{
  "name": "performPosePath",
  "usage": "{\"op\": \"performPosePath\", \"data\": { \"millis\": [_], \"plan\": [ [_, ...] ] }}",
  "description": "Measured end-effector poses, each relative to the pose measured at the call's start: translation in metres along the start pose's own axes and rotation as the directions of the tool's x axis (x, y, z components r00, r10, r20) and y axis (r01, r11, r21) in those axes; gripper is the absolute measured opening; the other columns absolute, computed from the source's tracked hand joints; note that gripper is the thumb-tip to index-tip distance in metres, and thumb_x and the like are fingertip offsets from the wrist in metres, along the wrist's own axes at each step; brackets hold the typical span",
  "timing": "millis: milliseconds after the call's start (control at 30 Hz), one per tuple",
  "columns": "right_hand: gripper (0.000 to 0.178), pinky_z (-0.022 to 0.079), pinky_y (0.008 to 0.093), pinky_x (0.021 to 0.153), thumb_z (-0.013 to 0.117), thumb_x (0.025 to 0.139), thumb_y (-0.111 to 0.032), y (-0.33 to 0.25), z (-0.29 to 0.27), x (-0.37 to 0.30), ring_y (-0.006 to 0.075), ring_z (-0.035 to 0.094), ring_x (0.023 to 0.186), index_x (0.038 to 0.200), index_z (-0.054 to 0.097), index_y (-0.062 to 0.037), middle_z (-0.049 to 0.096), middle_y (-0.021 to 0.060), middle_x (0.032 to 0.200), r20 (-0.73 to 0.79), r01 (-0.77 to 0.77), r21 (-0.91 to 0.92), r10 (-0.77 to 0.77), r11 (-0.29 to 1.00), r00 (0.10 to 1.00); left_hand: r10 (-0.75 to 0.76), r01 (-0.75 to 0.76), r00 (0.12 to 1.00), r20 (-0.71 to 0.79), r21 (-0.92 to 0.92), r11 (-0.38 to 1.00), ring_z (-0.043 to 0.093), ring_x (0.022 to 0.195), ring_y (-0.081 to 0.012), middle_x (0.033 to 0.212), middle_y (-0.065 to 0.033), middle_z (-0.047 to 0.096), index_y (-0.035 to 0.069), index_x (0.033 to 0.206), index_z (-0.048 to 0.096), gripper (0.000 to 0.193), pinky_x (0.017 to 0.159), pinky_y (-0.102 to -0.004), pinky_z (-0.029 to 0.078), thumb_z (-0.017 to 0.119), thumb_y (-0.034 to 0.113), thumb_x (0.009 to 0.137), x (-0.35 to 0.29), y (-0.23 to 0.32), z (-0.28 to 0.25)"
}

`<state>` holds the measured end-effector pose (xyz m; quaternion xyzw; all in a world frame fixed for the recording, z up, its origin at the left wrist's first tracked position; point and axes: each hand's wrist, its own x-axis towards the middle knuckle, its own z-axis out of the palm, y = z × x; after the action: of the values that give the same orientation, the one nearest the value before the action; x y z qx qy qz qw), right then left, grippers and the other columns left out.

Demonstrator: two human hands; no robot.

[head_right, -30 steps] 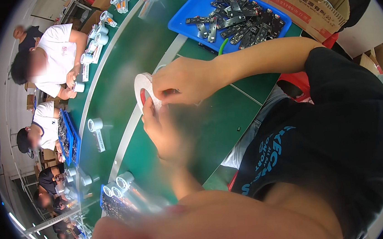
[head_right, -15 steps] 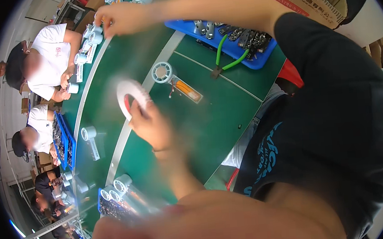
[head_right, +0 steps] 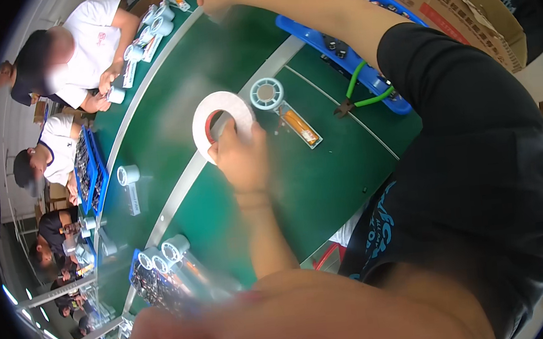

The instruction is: Assembling small electronic components at a factory workbench.

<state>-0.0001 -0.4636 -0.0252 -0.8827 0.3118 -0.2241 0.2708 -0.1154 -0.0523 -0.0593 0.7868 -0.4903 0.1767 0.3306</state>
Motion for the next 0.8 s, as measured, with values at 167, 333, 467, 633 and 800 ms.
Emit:
{"op": "performPosePath", "data": {
  "millis": [167, 333, 467, 633, 800],
  "plan": [
    [0.033, 0.06, 0.043, 0.073, 0.072, 0.074, -0.015, -0.006, 0.017, 0.007, 0.0324, 0.074, 0.081, 0.103, 0.07, 0.0004, 0.074, 0.0211, 0.086, 0.234, 0.08, 0.087, -0.098, 0.993, 0.967, -0.022, 0.022, 1.0, -0.011, 0.021, 1.0, 0.067, 0.078, -0.0302, 0.083, -0.0153, 0.07, -0.002, 0.108, 0.067, 0.043, 0.091, -0.041, 0.043, 0.075, 0.03, 0.08, -0.007, -0.011, -0.007],
    [0.03, 0.059, 0.0441, 0.073, 0.075, 0.074, -0.02, 0.021, 0.01, 0.021, 0.0356, 0.074, 0.083, 0.096, 0.072, 0.0016, 0.074, 0.0214, 0.087, 0.093, 0.268, -0.307, -0.251, 0.913, 0.963, 0.02, -0.021, 1.0, -0.024, -0.038, 0.999, 0.066, 0.075, -0.0295, 0.081, -0.0147, 0.069, -0.002, 0.106, 0.068, 0.041, 0.089, -0.0402, 0.043, 0.076, 0.029, 0.08, 0.004, 0.0, 0.001],
    [0.032, 0.059, 0.0455, 0.075, 0.078, 0.072, -0.024, -0.02, 0.024, -0.005, 0.0372, 0.073, 0.087, 0.092, 0.075, 0.0005, 0.074, 0.0216, 0.091, 0.082, 0.285, -0.305, -0.273, 0.909, 0.958, -0.01, 0.01, 1.0, -0.013, -0.027, 1.0, 0.065, 0.074, -0.029, 0.079, -0.014, 0.068, -0.002, 0.107, 0.067, 0.042, 0.088, -0.0399, 0.043, 0.077, 0.028, 0.079, -0.004, -0.008, -0.006],
    [0.043, 0.058, 0.0451, 0.079, 0.082, 0.073, -0.037, -0.055, -0.005, -0.014, 0.0352, 0.073, 0.093, 0.099, 0.077, -0.0032, 0.076, 0.0178, 0.101, 0.291, 0.251, -0.481, -0.117, 0.84, 0.949, 0.001, -0.001, 1.0, -0.024, -0.017, 1.0, 0.065, 0.075, -0.0286, 0.079, -0.0137, 0.068, -0.002, 0.108, 0.067, 0.042, 0.089, -0.0399, 0.043, 0.078, 0.027, 0.079, -0.007, -0.008, -0.008],
    [0.053, 0.058, 0.0443, 0.08, 0.084, 0.073, -0.048, -0.062, -0.02, -0.01, 0.0331, 0.073, 0.095, 0.103, 0.078, -0.0047, 0.076, 0.0143, 0.105, 0.354, 0.252, -0.547, -0.052, 0.798, 0.934, 0.019, -0.02, 0.999, -0.027, -0.061, 0.998, 0.065, 0.078, -0.0282, 0.081, -0.0134, 0.068, -0.002, 0.109, 0.067, 0.043, 0.089, -0.0399, 0.043, 0.078, 0.026, 0.079, -0.005, -0.004, -0.005]
  ]
}}
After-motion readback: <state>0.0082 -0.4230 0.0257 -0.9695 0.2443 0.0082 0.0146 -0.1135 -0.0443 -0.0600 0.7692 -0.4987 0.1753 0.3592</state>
